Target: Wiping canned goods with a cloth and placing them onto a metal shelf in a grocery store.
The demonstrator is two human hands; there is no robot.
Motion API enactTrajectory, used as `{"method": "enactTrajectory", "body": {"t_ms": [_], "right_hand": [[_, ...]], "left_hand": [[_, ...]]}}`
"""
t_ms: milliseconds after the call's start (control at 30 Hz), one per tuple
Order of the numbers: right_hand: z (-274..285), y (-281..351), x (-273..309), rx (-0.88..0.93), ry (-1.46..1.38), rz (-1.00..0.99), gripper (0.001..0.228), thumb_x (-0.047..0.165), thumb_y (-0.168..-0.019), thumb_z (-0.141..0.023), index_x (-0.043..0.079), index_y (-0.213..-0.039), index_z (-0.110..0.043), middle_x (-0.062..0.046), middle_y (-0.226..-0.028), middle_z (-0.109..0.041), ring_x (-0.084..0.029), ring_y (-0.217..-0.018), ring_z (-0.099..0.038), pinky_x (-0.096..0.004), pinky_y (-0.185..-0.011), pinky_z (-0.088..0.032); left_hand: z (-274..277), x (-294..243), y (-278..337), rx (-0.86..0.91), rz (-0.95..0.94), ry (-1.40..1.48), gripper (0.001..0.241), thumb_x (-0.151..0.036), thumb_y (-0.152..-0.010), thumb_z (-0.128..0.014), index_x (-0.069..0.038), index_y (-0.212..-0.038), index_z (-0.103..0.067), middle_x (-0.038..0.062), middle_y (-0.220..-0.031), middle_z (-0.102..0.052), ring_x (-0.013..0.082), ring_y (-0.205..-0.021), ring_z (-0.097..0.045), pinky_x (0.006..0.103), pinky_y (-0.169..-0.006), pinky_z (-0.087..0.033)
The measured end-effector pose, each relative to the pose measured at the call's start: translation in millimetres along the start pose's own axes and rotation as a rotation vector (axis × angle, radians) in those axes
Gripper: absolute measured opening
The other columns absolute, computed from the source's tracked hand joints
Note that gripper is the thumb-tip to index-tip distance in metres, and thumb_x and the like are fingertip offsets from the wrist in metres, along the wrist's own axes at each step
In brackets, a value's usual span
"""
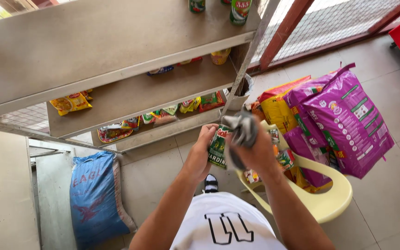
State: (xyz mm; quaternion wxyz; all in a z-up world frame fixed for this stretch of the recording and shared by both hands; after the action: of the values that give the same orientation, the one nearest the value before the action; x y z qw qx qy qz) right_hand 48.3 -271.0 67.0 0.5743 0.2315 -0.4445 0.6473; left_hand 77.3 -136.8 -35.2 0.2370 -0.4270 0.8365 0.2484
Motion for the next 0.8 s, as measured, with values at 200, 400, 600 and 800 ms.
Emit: {"method": "enactTrajectory", "body": {"t_ms": [200, 400, 600, 800], "right_hand": [[-6, -1, 56, -0.061, 0.035, 0.035, 0.083, 0.030, -0.077, -0.088, 0.004, -0.144, -0.046, -0.020, -0.122, -0.068, -0.033, -0.108, -0.071, -0.039, -0.092, -0.057], [-25, -11, 55, -0.015, 0.135, -0.055, 0.085, 0.034, -0.073, -0.089, 0.008, -0.143, -0.048, -0.019, -0.122, -0.069, -0.034, -0.111, -0.073, -0.039, -0.092, -0.058], [-41, -16, 119, -0.112, 0.103, 0.091, 0.086, 0.035, -0.076, -0.086, 0.005, -0.145, -0.044, -0.023, -0.125, -0.064, -0.037, -0.112, -0.068, -0.043, -0.092, -0.056], [-58, -7, 107, -0.119, 0.187, 0.032, 0.078, 0.041, -0.078, -0.085, 0.009, -0.140, -0.050, -0.017, -0.117, -0.070, -0.034, -0.105, -0.073, -0.042, -0.088, -0.058]], "left_hand": [[-14, -37, 14, 0.015, 0.020, 0.006, 0.038, -0.024, -0.103, -0.052, -0.009, -0.137, -0.043, 0.007, -0.119, -0.063, 0.0138, -0.105, -0.064, 0.0300, -0.087, -0.055], [3, -57, 21, 0.101, -0.119, -0.120, 0.043, -0.017, -0.101, -0.061, -0.006, -0.138, -0.042, 0.007, -0.127, -0.060, 0.0145, -0.116, -0.061, 0.0311, -0.099, -0.052], [-1, -83, 31, 0.071, 0.040, 0.130, 0.040, -0.041, -0.107, -0.045, -0.010, -0.130, -0.053, 0.007, -0.112, -0.066, 0.0139, -0.100, -0.065, 0.0305, -0.089, -0.053], [26, -75, 39, 0.348, -0.011, 0.128, 0.040, -0.031, -0.120, -0.045, 0.002, -0.142, -0.051, 0.014, -0.118, -0.066, 0.0149, -0.097, -0.064, 0.0267, -0.080, -0.053]]}}
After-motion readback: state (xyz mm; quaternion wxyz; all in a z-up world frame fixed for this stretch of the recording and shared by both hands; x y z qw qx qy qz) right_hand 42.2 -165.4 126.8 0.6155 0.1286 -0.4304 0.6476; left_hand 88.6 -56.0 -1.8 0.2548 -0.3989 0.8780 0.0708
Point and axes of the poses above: each hand's wrist, its own y-axis away from the middle knuckle, its own z-axis out of the back of the hand, x = y × z, the point moved 7 cm from there along -y, towards the middle knuckle
